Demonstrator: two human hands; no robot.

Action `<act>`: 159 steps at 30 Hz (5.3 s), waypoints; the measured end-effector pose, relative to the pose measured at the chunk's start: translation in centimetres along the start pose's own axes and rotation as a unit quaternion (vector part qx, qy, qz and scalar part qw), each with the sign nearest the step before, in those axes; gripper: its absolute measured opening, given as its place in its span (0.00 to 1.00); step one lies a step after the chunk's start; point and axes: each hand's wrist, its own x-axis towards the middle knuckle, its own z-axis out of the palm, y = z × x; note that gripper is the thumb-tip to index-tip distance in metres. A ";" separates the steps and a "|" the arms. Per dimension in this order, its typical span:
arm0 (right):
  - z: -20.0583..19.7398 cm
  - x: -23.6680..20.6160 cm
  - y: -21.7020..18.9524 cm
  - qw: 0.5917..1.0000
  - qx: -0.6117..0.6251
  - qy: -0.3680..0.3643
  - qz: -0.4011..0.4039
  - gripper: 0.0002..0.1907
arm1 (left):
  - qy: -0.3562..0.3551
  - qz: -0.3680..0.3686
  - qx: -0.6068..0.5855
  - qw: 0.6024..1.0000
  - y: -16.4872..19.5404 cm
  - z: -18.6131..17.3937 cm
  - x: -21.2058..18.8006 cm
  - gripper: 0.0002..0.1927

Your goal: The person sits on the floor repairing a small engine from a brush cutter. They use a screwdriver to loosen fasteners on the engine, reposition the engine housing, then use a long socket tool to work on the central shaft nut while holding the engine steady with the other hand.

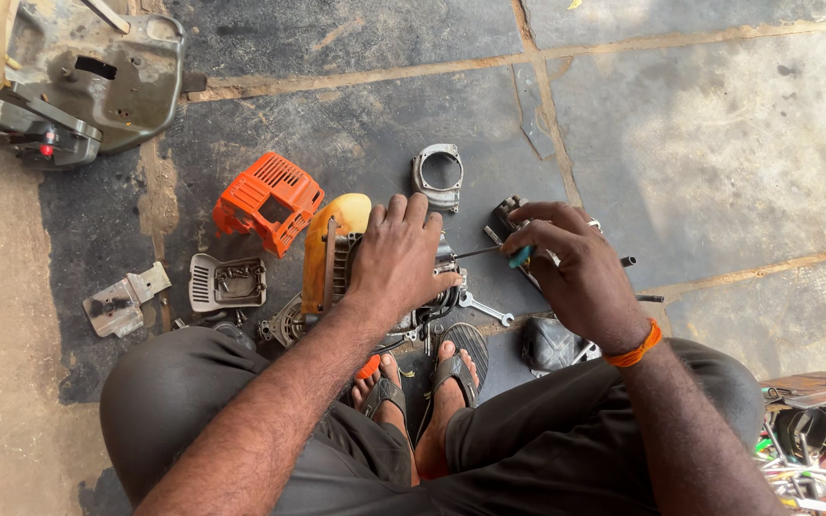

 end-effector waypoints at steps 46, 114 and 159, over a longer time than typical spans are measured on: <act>-1.2 0.3 0.6 0.949 0.085 0.023 0.302 0.13 | 0.018 0.029 0.107 0.994 0.2 2.4 -0.5 0.31; -0.3 -0.4 2.2 0.979 0.050 0.016 0.198 0.18 | 0.009 0.028 0.088 0.996 0.1 2.0 -0.7 0.30; 10.3 0.3 3.8 0.999 0.044 0.006 0.030 0.12 | 0.022 0.025 0.084 0.996 0.4 2.0 -1.1 0.36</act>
